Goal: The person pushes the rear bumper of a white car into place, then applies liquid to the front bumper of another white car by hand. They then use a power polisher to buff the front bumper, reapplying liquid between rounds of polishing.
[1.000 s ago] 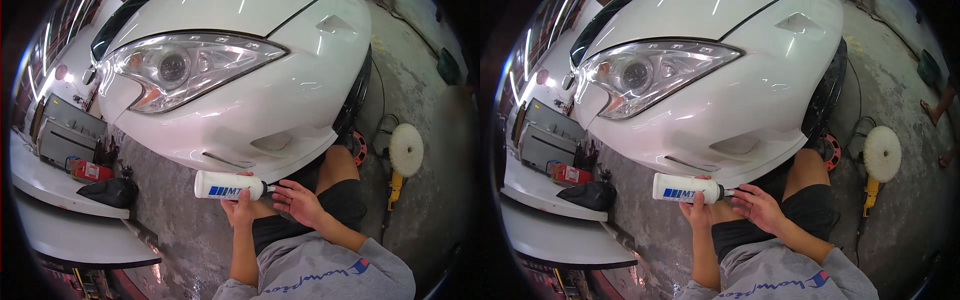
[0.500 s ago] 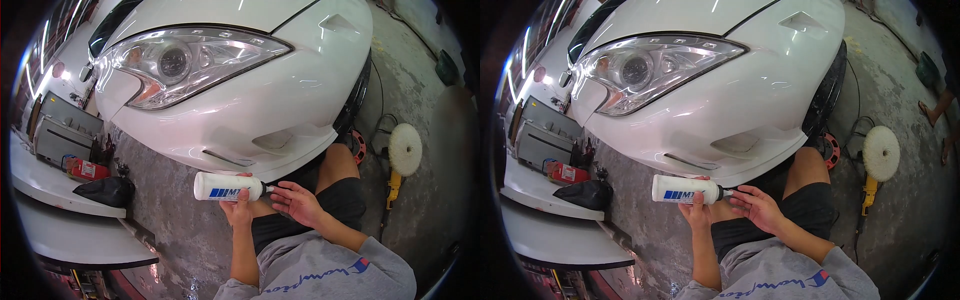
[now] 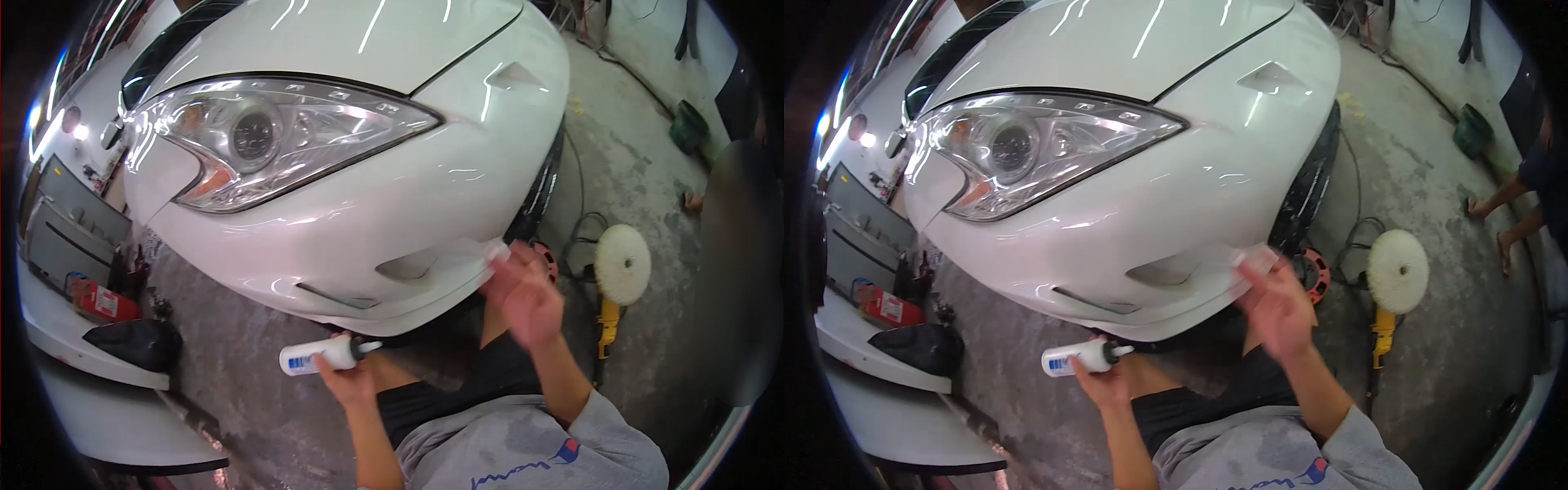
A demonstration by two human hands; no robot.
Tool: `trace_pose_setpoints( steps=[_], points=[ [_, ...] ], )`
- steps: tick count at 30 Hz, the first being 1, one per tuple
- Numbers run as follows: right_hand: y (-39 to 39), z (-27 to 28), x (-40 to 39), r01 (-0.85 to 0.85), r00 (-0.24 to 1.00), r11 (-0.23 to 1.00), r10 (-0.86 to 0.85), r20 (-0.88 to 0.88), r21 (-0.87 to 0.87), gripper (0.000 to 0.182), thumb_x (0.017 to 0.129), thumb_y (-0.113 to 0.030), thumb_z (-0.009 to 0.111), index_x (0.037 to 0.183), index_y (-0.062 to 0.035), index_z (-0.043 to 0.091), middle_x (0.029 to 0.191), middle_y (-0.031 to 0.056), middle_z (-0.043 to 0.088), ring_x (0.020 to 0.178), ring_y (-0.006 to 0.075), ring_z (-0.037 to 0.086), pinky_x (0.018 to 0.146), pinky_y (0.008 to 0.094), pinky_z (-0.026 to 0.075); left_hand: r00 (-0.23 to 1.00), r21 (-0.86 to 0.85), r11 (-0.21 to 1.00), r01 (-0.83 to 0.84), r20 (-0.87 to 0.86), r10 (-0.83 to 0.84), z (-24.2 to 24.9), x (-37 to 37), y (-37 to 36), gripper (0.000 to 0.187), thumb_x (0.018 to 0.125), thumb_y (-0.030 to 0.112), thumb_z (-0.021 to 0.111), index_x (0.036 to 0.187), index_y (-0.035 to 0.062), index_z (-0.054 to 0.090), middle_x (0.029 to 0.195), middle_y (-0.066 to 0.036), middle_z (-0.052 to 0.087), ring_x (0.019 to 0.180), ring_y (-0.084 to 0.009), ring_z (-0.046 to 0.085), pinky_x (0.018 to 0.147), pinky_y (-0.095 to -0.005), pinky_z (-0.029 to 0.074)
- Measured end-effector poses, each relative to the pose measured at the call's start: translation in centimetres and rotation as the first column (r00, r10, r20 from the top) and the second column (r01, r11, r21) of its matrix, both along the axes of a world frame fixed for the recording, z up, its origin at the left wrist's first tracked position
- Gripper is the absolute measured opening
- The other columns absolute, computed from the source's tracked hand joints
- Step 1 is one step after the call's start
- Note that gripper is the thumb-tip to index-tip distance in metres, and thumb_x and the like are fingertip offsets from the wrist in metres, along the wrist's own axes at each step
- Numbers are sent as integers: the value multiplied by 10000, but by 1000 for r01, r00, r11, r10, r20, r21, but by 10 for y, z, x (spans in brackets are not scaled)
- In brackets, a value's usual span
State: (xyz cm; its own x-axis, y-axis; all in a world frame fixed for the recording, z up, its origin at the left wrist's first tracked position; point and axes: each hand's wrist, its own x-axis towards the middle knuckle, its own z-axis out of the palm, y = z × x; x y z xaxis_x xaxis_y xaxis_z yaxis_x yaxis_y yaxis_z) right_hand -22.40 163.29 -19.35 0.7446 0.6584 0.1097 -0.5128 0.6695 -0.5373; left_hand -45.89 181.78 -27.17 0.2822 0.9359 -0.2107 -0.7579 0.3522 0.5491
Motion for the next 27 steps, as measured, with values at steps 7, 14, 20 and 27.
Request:
trace_pose_setpoints(
  steps=[7, 14, 20, 27],
  points=[
    [-2, 58, 155, 686, 508, 688, -220, 833, -237, 673, 821, -95, 457, 1448, -38, 221, 1491, 187, 357, 1400, 244, 287, 1116, 363, 207, 959, -28, 993, 114, 263, -103, -84, -54, 8, 566, 927, 470, 562, 1219, -7, 472, 1126, -165, 603, 1038, -291, 613, 905, -415, 536],
    [40, 51, 198, 669, 515, 676, -124, 849, -307, 726, 800, -61, 455, 1467, -37, 168, 1517, 202, 317, 1394, 274, 295, 1137, 381, 168, 977, -63, 995, 82, 200, -67, -68, -37, 4, 544, 940, 448, 551, 1223, -11, 476, 1092, -167, 620, 968, -285, 642, 828, -378, 578],
    [58, 72, 175, 766, 328, 612, -114, 938, -194, 764, 761, -85, 475, 1469, -40, 191, 1428, 130, 485, 1385, 286, 306, 1138, 351, 131, 988, -82, 995, 64, 145, -51, -69, -34, 9, 571, 923, 449, 579, 1276, 23, 433, 1071, -153, 629, 1004, -294, 625, 896, -406, 541],
    [69, 100, 183, 872, 42, 466, 236, 971, -151, 713, 789, -115, 474, 1467, -59, 260, 1394, 89, 525, 1432, 275, 229, 1163, 441, 113, 989, -94, 994, 58, 144, -44, -77, -37, 11, 567, 928, 450, 568, 1288, 39, 417, 1126, -147, 591, 1030, -291, 614, 901, -408, 536]
  ],
)
